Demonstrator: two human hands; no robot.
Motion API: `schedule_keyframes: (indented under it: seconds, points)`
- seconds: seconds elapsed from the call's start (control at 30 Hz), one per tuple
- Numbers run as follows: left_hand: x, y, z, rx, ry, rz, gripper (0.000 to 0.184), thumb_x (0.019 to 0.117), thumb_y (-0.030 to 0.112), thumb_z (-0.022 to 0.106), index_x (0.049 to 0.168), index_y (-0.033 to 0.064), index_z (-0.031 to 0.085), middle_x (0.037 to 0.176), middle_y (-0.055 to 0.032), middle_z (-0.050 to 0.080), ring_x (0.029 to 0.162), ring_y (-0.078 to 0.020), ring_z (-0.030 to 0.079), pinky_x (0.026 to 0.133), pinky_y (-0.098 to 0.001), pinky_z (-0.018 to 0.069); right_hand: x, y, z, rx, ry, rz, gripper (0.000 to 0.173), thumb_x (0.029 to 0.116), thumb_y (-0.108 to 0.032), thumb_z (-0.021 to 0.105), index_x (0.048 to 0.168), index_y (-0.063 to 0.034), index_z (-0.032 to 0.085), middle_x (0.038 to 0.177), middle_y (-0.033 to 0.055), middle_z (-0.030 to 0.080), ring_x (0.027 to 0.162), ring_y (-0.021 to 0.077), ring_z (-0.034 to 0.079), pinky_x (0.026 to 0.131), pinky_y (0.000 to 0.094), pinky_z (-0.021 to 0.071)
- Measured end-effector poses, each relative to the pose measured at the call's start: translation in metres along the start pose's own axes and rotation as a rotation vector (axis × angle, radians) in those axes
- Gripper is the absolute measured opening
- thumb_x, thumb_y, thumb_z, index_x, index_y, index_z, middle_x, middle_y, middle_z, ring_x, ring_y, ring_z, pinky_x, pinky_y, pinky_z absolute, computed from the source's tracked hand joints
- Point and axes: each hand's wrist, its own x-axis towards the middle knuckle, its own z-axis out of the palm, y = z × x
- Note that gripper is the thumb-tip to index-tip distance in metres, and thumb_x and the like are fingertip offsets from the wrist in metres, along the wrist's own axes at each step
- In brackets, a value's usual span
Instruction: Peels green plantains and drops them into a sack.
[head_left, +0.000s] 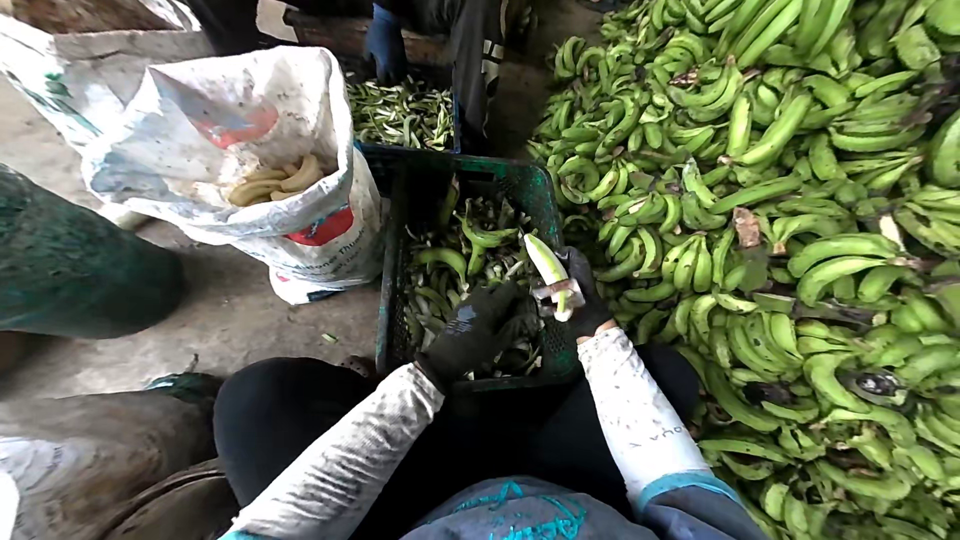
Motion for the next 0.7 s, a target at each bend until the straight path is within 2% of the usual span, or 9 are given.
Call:
schedule_keyframes:
  seconds: [0.07, 0.17, 0.23, 0.3, 0.4, 0.47, 0.53, 0.6, 0.7]
  points:
    - [0.006, -0.012, 0.001, 0.145, 0.128, -0.062, 0.034, 0.0943, 0.019, 0.071, 0.126, 0.0099, 0.065, 0.113, -0.0150, 0.066, 0.104, -0.0332, 0.065, 0.089, -0.0546, 0.0546, 0.002, 0.007, 0.002, 0.027, -0.086, -0.043, 0.031, 0.1065, -0.042, 0.042, 0.114, -0.0215, 0.064, 0.082, -0.0039, 0.067, 0.064, 0.0041, 0.063, 0.054, 0.0208, 0.0533]
    - [0.014, -0.034, -0.015, 0.225, 0.310, -0.203, 0.035, 0.1000, 0.031, 0.065, 0.127, 0.0094, 0.063, 0.115, -0.0173, 0.065, 0.106, -0.0362, 0.064, 0.089, -0.0580, 0.0537, -0.001, 0.009, 0.010, -0.003, -0.044, -0.022, 0.032, 0.1072, -0.041, 0.041, 0.112, -0.0200, 0.065, 0.081, -0.0030, 0.066, 0.063, 0.0048, 0.062, 0.053, 0.0214, 0.0532]
    - [0.013, -0.040, -0.033, 0.172, 0.413, -0.171, 0.036, 0.1029, 0.035, 0.060, 0.124, 0.0048, 0.061, 0.110, -0.0178, 0.065, 0.099, -0.0324, 0.066, 0.086, -0.0534, 0.0550, -0.004, 0.004, 0.012, 0.016, -0.049, 0.019, 0.034, 0.1065, -0.041, 0.041, 0.113, -0.0191, 0.066, 0.080, -0.0016, 0.067, 0.061, 0.0060, 0.062, 0.051, 0.0224, 0.0534]
    - [0.011, -0.039, -0.052, 0.082, 0.414, -0.104, 0.039, 0.1042, 0.035, 0.056, 0.126, 0.0032, 0.060, 0.110, -0.0151, 0.066, 0.099, -0.0249, 0.066, 0.089, -0.0469, 0.0550, -0.005, -0.003, 0.016, 0.039, -0.037, 0.072, 0.035, 0.1054, -0.042, 0.040, 0.108, -0.0172, 0.065, 0.074, -0.0011, 0.065, 0.055, 0.0065, 0.060, 0.047, 0.0225, 0.0517]
    - [0.001, -0.037, -0.081, 0.008, 0.373, -0.078, 0.044, 0.1069, 0.041, 0.048, 0.129, 0.0048, 0.059, 0.109, -0.0103, 0.067, 0.093, -0.0155, 0.065, 0.085, -0.0393, 0.0559, -0.011, -0.007, 0.017, 0.071, -0.026, 0.015, 0.029, 0.1054, -0.034, 0.041, 0.107, -0.0160, 0.064, 0.077, -0.0026, 0.066, 0.060, 0.0051, 0.062, 0.052, 0.0216, 0.0542]
    - [-0.012, -0.042, -0.106, -0.057, 0.375, -0.163, 0.044, 0.1071, 0.043, 0.046, 0.128, 0.0057, 0.058, 0.107, -0.0080, 0.065, 0.090, -0.0121, 0.064, 0.081, -0.0351, 0.0556, -0.004, -0.005, 0.012, 0.085, -0.043, 0.017, 0.028, 0.1043, -0.032, 0.041, 0.109, -0.0152, 0.063, 0.082, -0.0014, 0.067, 0.064, 0.0062, 0.064, 0.055, 0.0232, 0.0559]
    - [-0.027, -0.058, -0.132, -0.177, 0.341, -0.305, 0.043, 0.1040, 0.045, 0.053, 0.128, 0.0094, 0.058, 0.099, -0.0024, 0.065, 0.082, -0.0083, 0.063, 0.074, -0.0295, 0.0558, 0.013, -0.002, 0.004, 0.087, -0.024, 0.070, 0.031, 0.1030, -0.031, 0.037, 0.110, -0.0140, 0.062, 0.081, 0.0011, 0.067, 0.062, 0.0092, 0.064, 0.052, 0.0260, 0.0557]
    - [-0.043, -0.086, -0.151, -0.314, 0.340, -0.446, 0.040, 0.0946, 0.037, 0.070, 0.122, 0.0091, 0.059, 0.093, -0.0011, 0.063, 0.075, -0.0073, 0.059, 0.067, -0.0268, 0.0520, 0.025, 0.001, 0.005, 0.084, 0.021, 0.104, 0.038, 0.1053, -0.032, 0.029, 0.108, -0.0122, 0.061, 0.075, 0.0031, 0.065, 0.057, 0.0115, 0.062, 0.048, 0.0282, 0.0552]
    - [-0.061, -0.134, -0.158, -0.332, 0.364, -0.681, 0.035, 0.0900, 0.017, 0.075, 0.120, 0.0046, 0.061, 0.097, -0.0087, 0.064, 0.078, -0.0151, 0.061, 0.069, -0.0353, 0.0538, 0.037, 0.008, 0.011, 0.013, 0.083, 0.138, 0.041, 0.1067, -0.033, 0.023, 0.100, -0.0121, 0.058, 0.069, 0.0021, 0.063, 0.054, 0.0110, 0.061, 0.046, 0.0287, 0.0544]
